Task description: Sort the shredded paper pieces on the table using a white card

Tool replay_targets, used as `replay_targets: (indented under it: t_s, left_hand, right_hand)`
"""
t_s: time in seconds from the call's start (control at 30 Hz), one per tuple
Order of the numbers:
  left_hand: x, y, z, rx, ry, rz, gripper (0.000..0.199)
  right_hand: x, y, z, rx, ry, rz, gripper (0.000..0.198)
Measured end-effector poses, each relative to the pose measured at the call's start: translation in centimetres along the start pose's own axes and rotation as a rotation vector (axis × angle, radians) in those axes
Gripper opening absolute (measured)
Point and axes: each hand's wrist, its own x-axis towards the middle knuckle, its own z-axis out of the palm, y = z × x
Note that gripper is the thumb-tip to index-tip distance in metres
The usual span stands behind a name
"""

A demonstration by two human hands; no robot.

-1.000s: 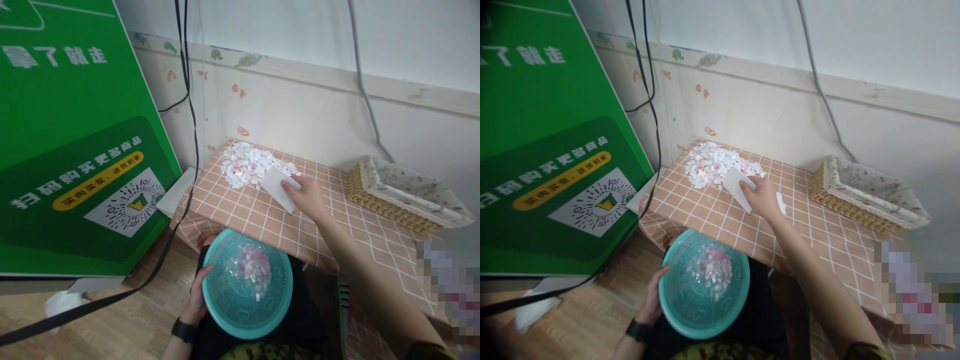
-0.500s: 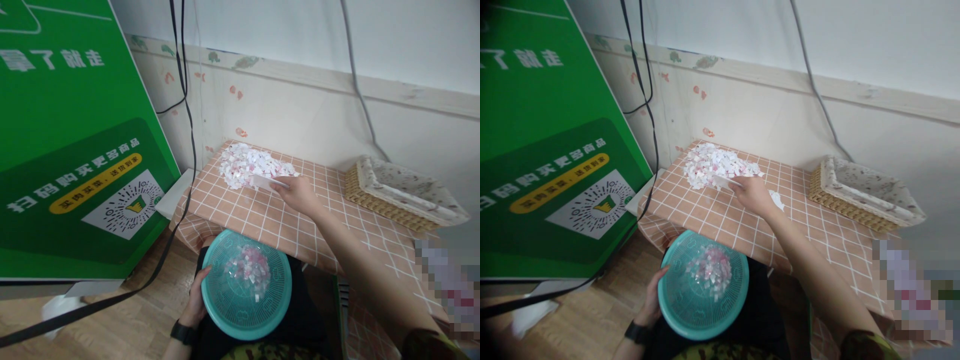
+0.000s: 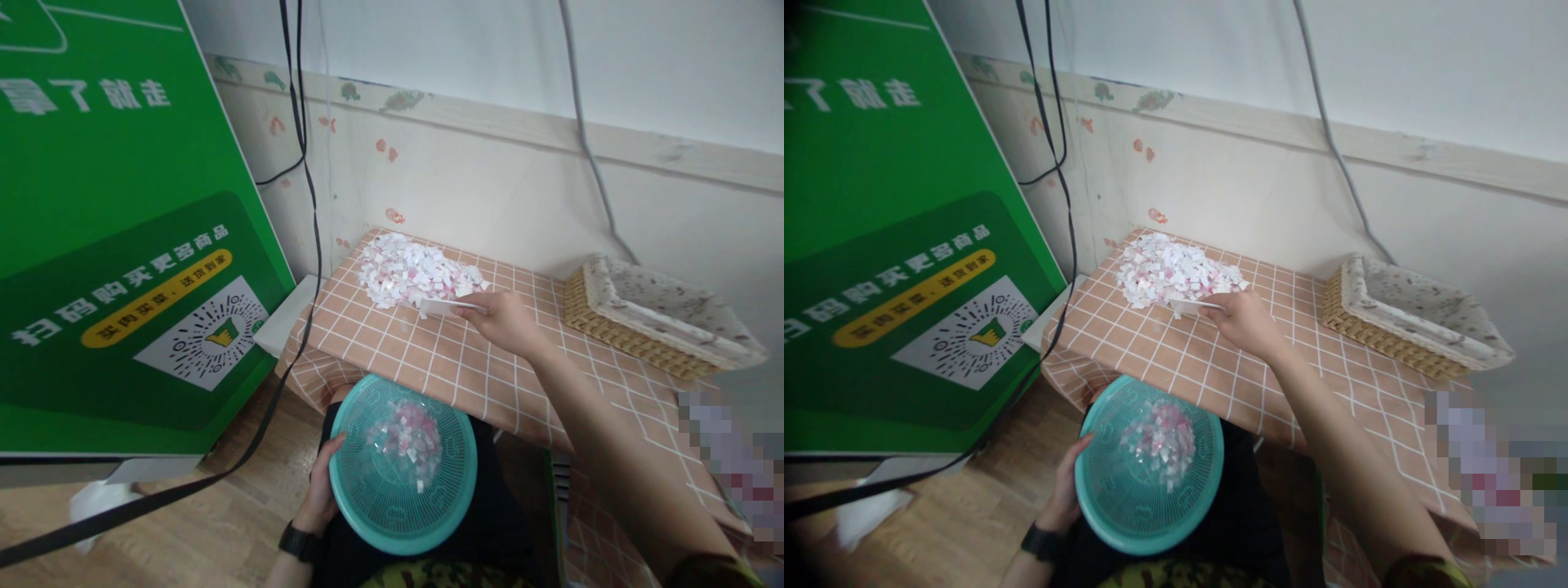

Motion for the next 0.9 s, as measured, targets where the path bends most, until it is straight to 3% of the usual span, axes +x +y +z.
replay_targets:
  t_s: [0.13, 0.4, 0.5, 0.63, 0.77, 0.9]
  left_hand:
    - [0.0, -0.1, 0.0, 0.01, 0.033, 0.039, 0.02]
    - [-0.2, 0.1, 0.4, 0.021, 0.056, 0.014, 0.019]
    - [-0.1, 0.1, 0.3, 0.015, 0.053, 0.028, 0.018]
    - [-0.1, 0.0, 0.2, 0.01, 0.012, 0.016, 0.019]
    - [-0.1, 0.0, 0.2, 0.021, 0.02, 0.026, 0.018]
    - [-0.1, 0.0, 0.1, 0.032, 0.032, 0.035, 0.019]
  right_hand:
    - [-0.4, -0.1, -0.4, 0.051, -0.007, 0.053, 0.024]
    - [-0.8, -0.3, -1.0, 0.067, -0.052, -0.023, 0.022]
    - [-2.2, -1.0, -0.9, -0.012, 0.019, 0.016, 0.024]
    - [-5.3, -3.3, 2.3, -0.078, 0.175, 0.033, 0.031]
    - [-7.4, -5.5, 6.5, -0.087, 0.125, -0.12, 0.041]
    - [-7.1, -6.3, 8.2, -0.162, 0.129, -0.143, 0.044]
